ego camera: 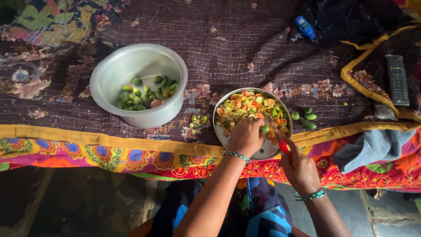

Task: The person slices small green vegetables on a metal plate using a knife while holding the vegetables by hand.

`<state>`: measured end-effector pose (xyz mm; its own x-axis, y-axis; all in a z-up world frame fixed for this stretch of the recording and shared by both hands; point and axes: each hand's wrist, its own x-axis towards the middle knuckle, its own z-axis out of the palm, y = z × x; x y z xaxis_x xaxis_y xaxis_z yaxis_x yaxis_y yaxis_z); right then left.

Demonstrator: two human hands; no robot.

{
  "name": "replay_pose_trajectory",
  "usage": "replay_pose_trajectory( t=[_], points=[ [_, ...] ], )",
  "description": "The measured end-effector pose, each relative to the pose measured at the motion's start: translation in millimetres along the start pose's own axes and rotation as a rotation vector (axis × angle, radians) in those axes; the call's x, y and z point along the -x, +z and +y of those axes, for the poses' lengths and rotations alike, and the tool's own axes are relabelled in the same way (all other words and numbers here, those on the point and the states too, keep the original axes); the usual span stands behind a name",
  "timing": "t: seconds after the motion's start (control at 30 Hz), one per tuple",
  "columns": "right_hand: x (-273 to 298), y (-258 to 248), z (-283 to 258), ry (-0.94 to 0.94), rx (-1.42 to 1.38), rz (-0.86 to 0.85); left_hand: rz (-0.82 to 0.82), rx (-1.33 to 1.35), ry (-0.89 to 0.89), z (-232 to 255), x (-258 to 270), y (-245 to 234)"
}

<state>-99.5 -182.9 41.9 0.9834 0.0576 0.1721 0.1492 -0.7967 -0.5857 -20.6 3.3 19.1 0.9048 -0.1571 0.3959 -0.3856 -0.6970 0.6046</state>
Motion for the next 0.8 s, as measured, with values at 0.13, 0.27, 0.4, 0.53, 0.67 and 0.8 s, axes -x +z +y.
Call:
replay_pose_trajectory(
  t=[0.13, 0.27, 0.4, 0.53, 0.67, 0.8],
  points=[
    [1, 3, 0, 0.009, 0.011, -0.011, -0.022, -0.015, -0.037, 0, 0, 2],
    [2, 5, -4, -0.049, 0.119, 0.009, 0.015, 0.002, -0.031, -3, 0, 9],
    [4, 5, -14, -0.179, 0.176, 0.028, -0.010, 0.013, -0.005, -10, -3, 19],
    [6, 6, -18, -0.086, 0.231, -0.052, -0.026, 0.018, 0.010, -19, 0, 29],
    [7, 5, -25, -0.142, 0.185, -0.025, 0.060, 0.044, 0.038, -22, -1, 32],
    [16, 0, -38, -0.072, 0.175, -0.037, 0.032, 0.051, 0.048, -19, -2, 31]
  ],
)
